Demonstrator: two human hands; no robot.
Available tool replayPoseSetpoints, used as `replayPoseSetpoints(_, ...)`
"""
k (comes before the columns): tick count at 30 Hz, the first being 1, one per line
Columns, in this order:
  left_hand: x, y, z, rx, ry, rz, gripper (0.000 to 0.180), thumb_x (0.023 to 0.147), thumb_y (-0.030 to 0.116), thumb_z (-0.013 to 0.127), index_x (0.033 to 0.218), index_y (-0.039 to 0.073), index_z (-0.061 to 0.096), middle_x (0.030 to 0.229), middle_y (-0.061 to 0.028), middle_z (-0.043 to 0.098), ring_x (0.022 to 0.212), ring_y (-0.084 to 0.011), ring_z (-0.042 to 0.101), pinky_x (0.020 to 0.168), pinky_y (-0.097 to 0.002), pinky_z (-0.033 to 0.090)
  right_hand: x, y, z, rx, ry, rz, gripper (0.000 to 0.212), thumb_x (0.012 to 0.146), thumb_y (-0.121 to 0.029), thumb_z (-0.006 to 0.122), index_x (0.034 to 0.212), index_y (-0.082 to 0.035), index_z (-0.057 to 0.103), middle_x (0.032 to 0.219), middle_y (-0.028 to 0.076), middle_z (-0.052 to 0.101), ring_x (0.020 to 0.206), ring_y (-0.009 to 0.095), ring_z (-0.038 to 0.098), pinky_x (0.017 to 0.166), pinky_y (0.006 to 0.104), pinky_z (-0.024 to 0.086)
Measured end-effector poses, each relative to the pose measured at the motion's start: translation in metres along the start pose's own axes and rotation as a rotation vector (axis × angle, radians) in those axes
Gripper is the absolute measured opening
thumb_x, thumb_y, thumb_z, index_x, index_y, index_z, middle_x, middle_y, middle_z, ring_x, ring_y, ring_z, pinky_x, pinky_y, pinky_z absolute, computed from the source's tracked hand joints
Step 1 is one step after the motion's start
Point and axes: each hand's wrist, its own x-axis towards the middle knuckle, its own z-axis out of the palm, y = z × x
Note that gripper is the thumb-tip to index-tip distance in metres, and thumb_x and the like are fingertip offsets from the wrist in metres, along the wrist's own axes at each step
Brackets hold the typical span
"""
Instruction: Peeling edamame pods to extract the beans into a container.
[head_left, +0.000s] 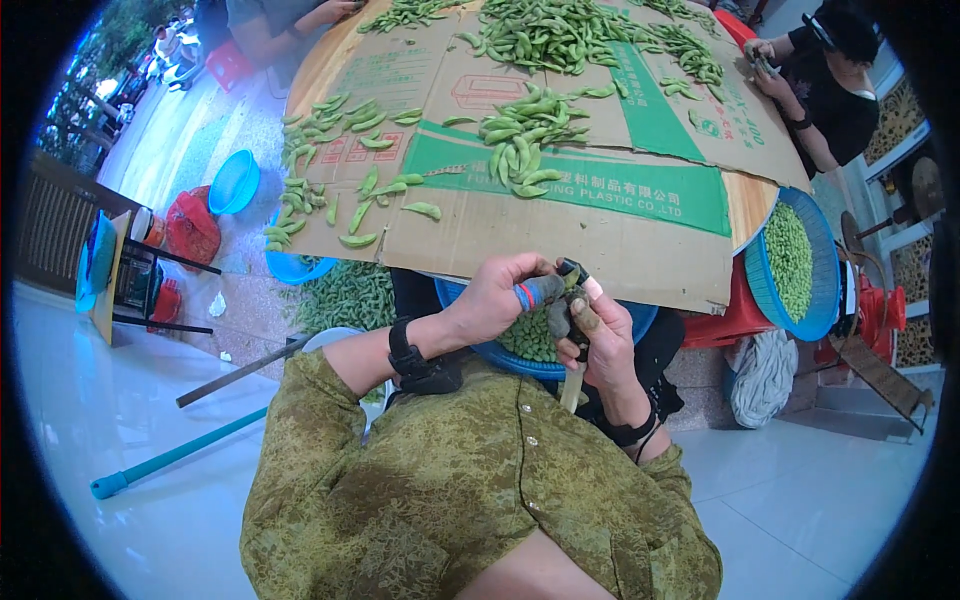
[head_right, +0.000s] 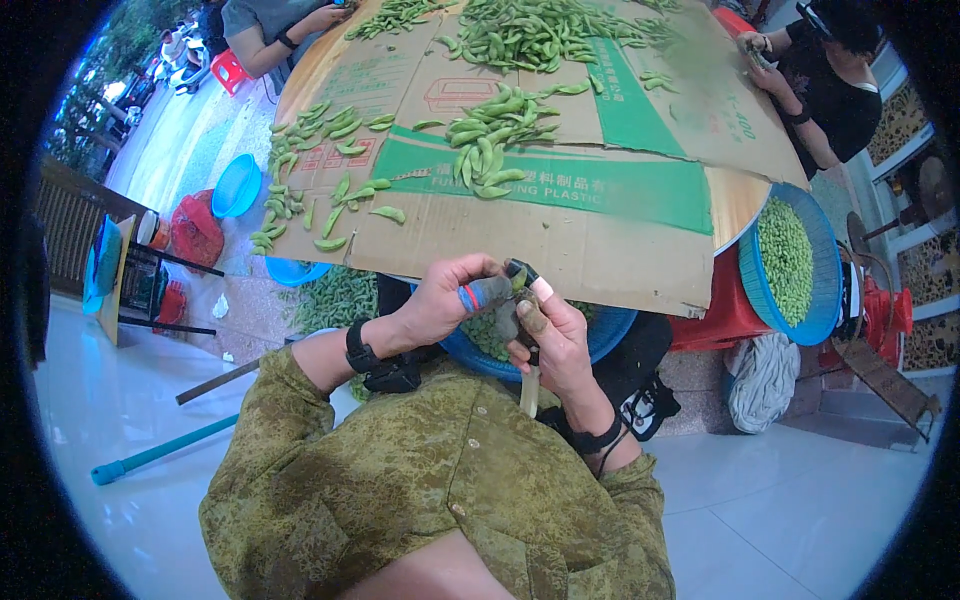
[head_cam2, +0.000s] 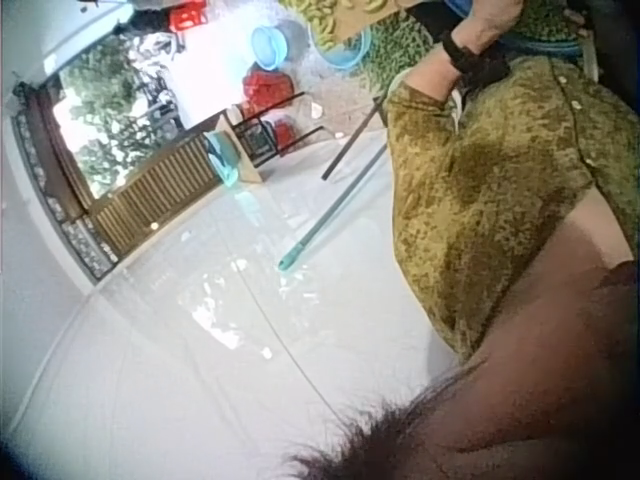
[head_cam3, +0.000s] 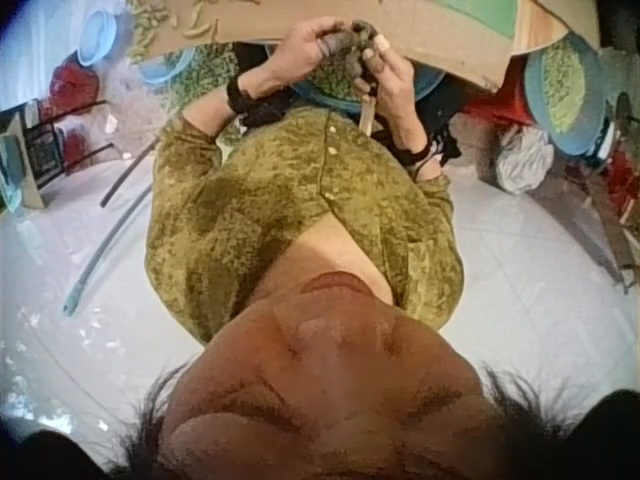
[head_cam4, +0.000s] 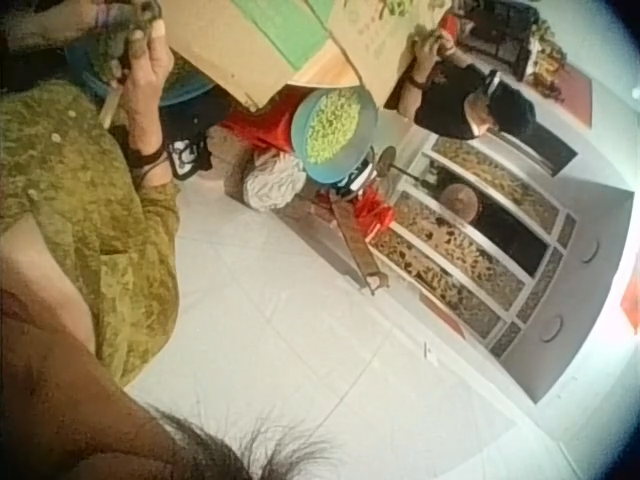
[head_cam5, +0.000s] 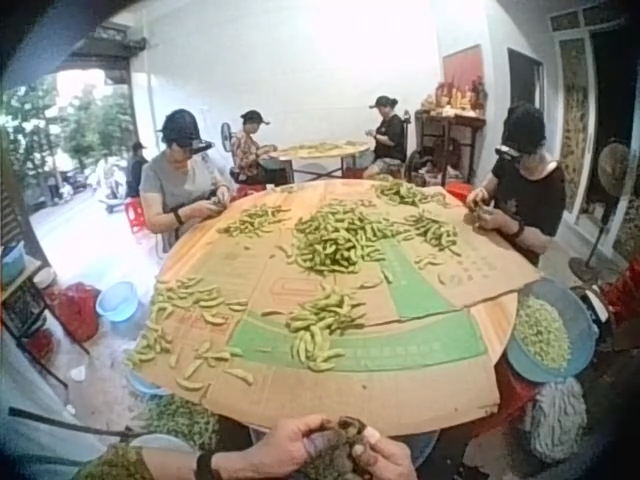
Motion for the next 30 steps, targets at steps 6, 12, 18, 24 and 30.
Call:
replayPoseSetpoints(6,0.000,0.003,0.000,0.023,-0.026,0.009,0.016,0.092,0.008,0.056,0.103,-0.003,0.060,0.092,-0.0013,0.062,0.085,-0.0063,0.054,0.077,-0.0243,0.047,-0.002,0.003,0.002,-0.057,0.033,-0.032,0.042,0.097,-0.014,0.047,0.137,-0.002,0.040,0.079,0.001,0.052,0.045,0.006,0.037,0.038,0.0199,0.032)
replayPoseSetpoints(12,0.001,-0.001,0.002,0.036,-0.017,0.062,0.016,0.092,0.010,0.057,0.102,-0.001,0.059,0.086,-0.0003,0.061,0.078,-0.0048,0.054,0.068,-0.0216,0.046,-0.001,0.008,-0.001,-0.194,0.076,-0.100,0.039,0.095,-0.007,0.048,0.133,-0.002,0.046,0.072,-0.001,0.050,0.046,0.005,0.039,0.039,0.0200,0.032)
replayPoseSetpoints(18,0.003,-0.002,-0.004,-0.459,-0.098,-0.276,0.011,0.092,0.013,0.056,0.097,0.003,0.060,0.072,0.0011,0.054,0.055,-0.0015,0.043,0.043,-0.0160,0.029,0.002,0.012,-0.014,-0.280,0.039,-0.139,0.040,0.092,0.001,0.049,0.132,0.000,0.048,0.070,-0.002,0.051,0.048,0.004,0.042,0.042,0.0202,0.032)
replayPoseSetpoints(24,0.008,-0.004,-0.010,-0.550,-0.138,-0.400,0.008,0.092,0.012,0.056,0.091,0.004,0.058,0.070,0.0003,0.054,0.053,-0.0042,0.044,0.041,-0.0182,0.029,0.021,0.019,-0.026,-1.084,-0.048,-0.933,0.038,0.089,0.002,0.054,0.128,0.003,0.051,0.071,0.000,0.053,0.053,0.006,0.049,0.048,0.0213,0.038)
replayPoseSetpoints(30,0.002,0.008,0.003,-0.077,-0.015,-0.137,0.016,0.089,0.011,0.062,0.101,0.002,0.057,0.077,-0.0022,0.058,0.058,-0.0061,0.049,0.044,-0.0228,0.036,0.005,0.020,-0.022,-0.488,0.068,-0.266,0.032,0.092,-0.004,0.053,0.123,0.002,0.054,0.070,0.001,0.054,0.048,0.007,0.046,0.043,0.0207,0.035)
